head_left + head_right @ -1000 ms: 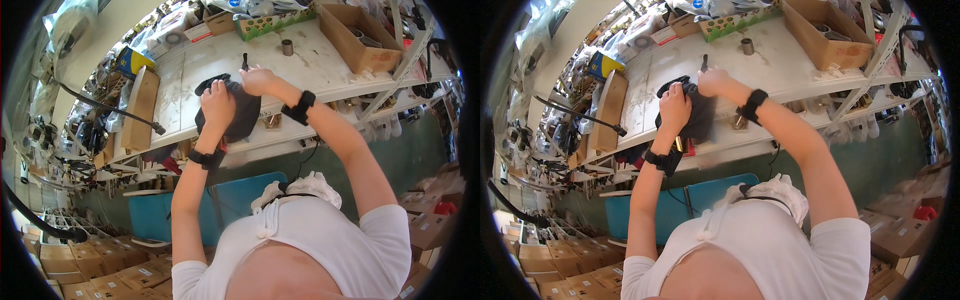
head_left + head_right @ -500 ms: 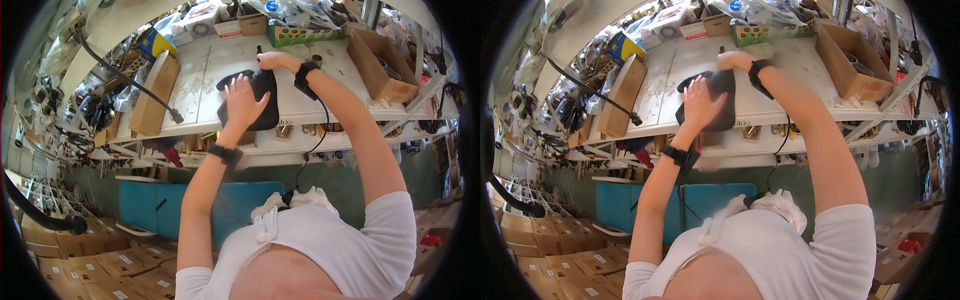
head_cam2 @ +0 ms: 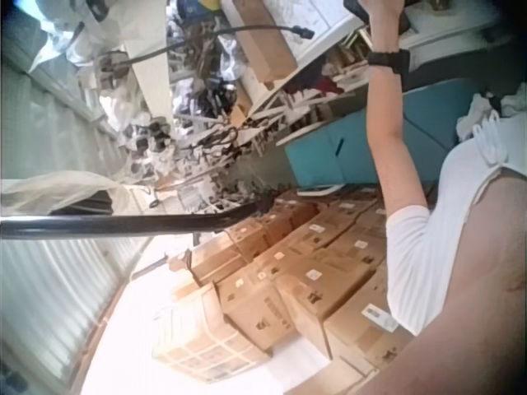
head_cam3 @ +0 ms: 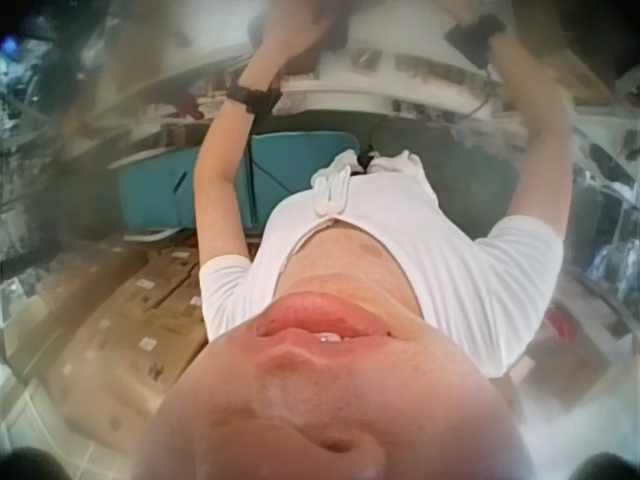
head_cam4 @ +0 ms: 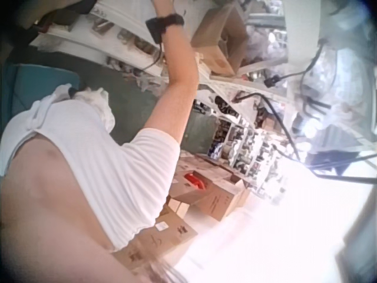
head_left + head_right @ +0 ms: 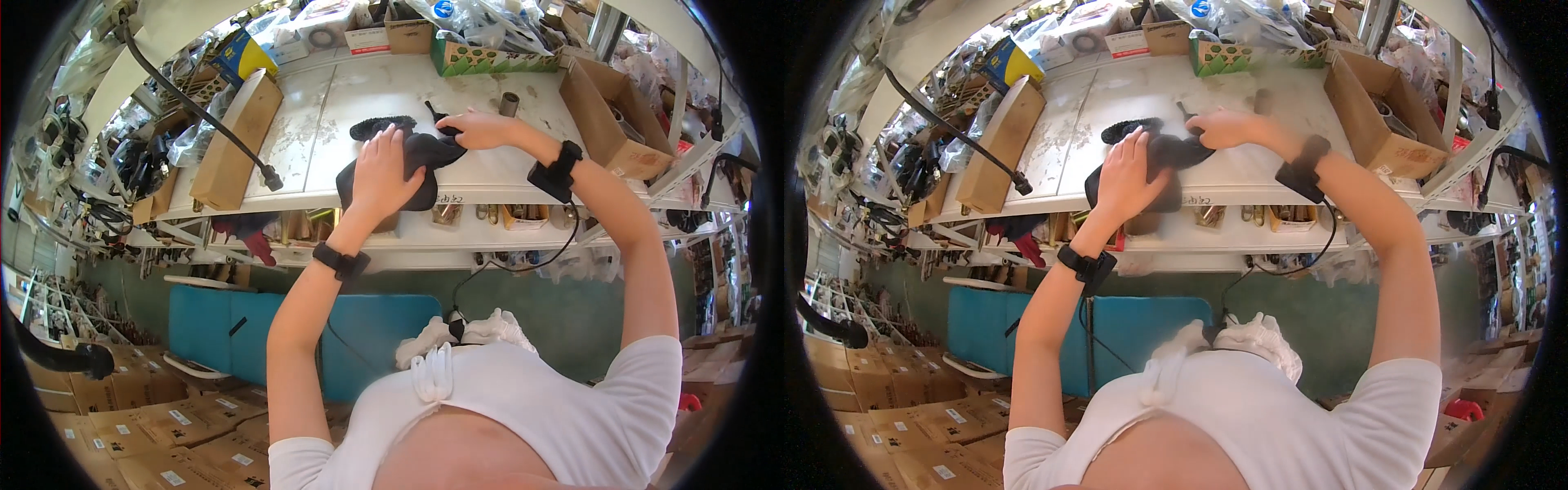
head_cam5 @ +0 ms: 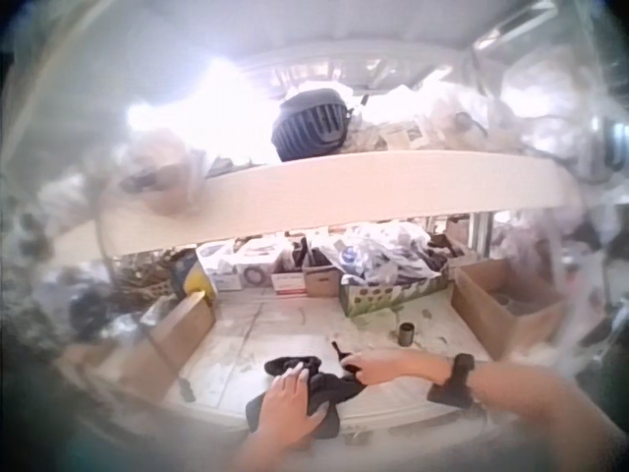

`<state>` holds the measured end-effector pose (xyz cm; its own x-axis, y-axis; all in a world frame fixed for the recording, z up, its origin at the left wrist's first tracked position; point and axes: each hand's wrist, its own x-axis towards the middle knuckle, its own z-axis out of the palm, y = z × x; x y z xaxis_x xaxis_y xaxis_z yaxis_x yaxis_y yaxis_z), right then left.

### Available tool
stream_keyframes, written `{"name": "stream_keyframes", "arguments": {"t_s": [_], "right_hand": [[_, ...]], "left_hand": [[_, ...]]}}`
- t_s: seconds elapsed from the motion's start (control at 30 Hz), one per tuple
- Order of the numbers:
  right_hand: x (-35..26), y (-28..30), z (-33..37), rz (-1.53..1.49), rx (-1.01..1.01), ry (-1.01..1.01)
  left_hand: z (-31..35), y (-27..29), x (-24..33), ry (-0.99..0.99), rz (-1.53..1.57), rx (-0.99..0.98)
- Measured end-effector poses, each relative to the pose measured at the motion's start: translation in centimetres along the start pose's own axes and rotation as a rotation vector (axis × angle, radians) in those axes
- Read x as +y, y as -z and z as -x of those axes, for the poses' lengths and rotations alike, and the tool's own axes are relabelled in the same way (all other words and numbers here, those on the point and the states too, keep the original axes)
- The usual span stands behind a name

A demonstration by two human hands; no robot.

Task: The person positions a black fabric bag on a workbench and uses a handheld electrical sealing tool to seal along the seams.

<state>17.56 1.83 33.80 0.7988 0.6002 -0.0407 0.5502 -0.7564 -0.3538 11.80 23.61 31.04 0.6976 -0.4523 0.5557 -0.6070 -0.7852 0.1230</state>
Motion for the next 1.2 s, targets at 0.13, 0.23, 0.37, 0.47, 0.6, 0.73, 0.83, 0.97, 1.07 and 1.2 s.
{"name": "stream_keyframes", "arguments": {"t_s": [0.13, 0.23, 0.37, 0.47, 0.6, 0.73, 0.83, 0.97, 1.07, 1.2], "right_hand": [[0.2, 0.4, -3.0, 0.052, 0.013, -0.012], [-0.9, 2.0, -6.2, 0.166, -0.128, -0.146], [-0.7, 3.1, -9.0, 0.327, -0.211, -0.207], [0.2, 3.3, -9.1, 0.338, -0.276, -0.153], [-1.4, 3.1, -7.6, 0.114, -0.180, -0.243], [-0.5, 2.3, -8.1, 0.158, -0.086, -0.261], [-1.5, 3.0, -6.9, 0.240, -0.264, -0.207], [-2.5, 3.3, -2.3, 0.145, -0.314, -0.161], [-2.2, 2.6, -0.5, 0.080, -0.275, -0.113], [-2.3, 0.7, -0.4, 0.368, -0.114, -0.029]], "left_hand": [[-0.3, -0.1, -0.1, -0.019, 0.003, 0.019], [-0.2, 0.0, 0.0, -0.008, -0.024, 0.014], [-0.3, -0.5, 0.4, 0.006, -0.017, 0.041], [-0.5, -0.6, 0.6, 0.027, 0.015, 0.045], [-0.6, -0.8, -0.1, 0.047, -0.040, 0.031], [-0.7, -1.3, 0.0, 0.054, -0.065, 0.035], [-0.1, -0.8, 0.2, 0.069, -0.041, 0.039], [1.5, 0.4, 1.2, 0.033, 0.020, 0.033], [2.1, 1.0, 2.0, -0.013, 0.029, 0.021], [2.1, 1.5, 2.5, -0.014, 0.028, -0.002]]}}
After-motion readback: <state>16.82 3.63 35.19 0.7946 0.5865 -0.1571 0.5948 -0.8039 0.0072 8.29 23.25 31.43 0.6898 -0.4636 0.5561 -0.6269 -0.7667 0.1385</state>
